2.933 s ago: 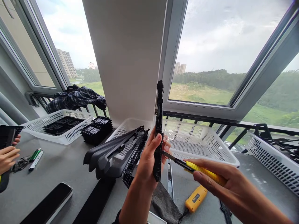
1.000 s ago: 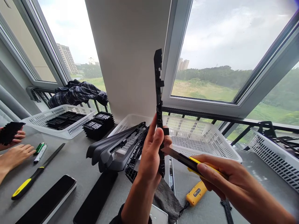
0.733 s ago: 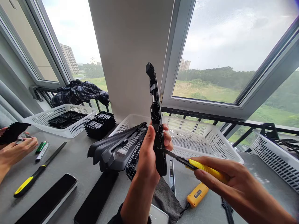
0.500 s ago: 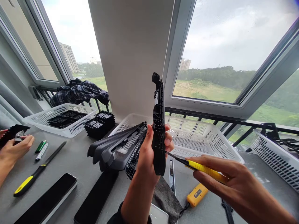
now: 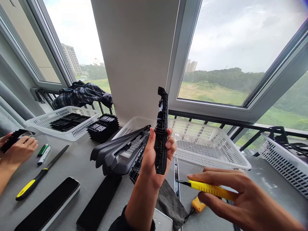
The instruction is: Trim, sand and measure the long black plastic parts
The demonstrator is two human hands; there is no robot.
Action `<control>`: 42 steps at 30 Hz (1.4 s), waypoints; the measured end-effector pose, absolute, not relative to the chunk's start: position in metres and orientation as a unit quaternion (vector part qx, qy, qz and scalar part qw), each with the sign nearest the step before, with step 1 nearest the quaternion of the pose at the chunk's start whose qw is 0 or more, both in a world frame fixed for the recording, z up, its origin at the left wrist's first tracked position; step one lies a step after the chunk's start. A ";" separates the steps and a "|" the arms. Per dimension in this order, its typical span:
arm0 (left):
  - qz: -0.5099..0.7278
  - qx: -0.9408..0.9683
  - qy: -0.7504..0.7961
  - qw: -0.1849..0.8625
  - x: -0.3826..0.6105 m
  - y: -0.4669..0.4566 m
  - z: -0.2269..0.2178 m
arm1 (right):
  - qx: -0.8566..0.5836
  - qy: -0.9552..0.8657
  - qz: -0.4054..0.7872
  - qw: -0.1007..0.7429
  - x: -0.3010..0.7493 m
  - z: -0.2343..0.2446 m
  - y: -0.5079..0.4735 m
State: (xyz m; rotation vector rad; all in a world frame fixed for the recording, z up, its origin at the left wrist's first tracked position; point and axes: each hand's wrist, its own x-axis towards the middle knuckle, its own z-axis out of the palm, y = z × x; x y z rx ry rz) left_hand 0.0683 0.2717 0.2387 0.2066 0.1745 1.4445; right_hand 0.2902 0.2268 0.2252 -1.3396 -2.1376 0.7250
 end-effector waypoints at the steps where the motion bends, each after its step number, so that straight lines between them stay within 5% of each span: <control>1: 0.658 0.097 0.079 0.743 0.068 0.272 0.239 | -0.493 -0.788 0.266 0.255 0.292 0.225 0.227; 31: 0.616 0.296 0.256 0.683 0.080 0.273 0.230 | -0.569 -0.673 0.253 0.398 0.275 0.235 0.234; 42: 0.607 0.302 0.305 0.669 0.075 0.270 0.229 | -0.524 -0.725 0.271 0.356 0.272 0.242 0.239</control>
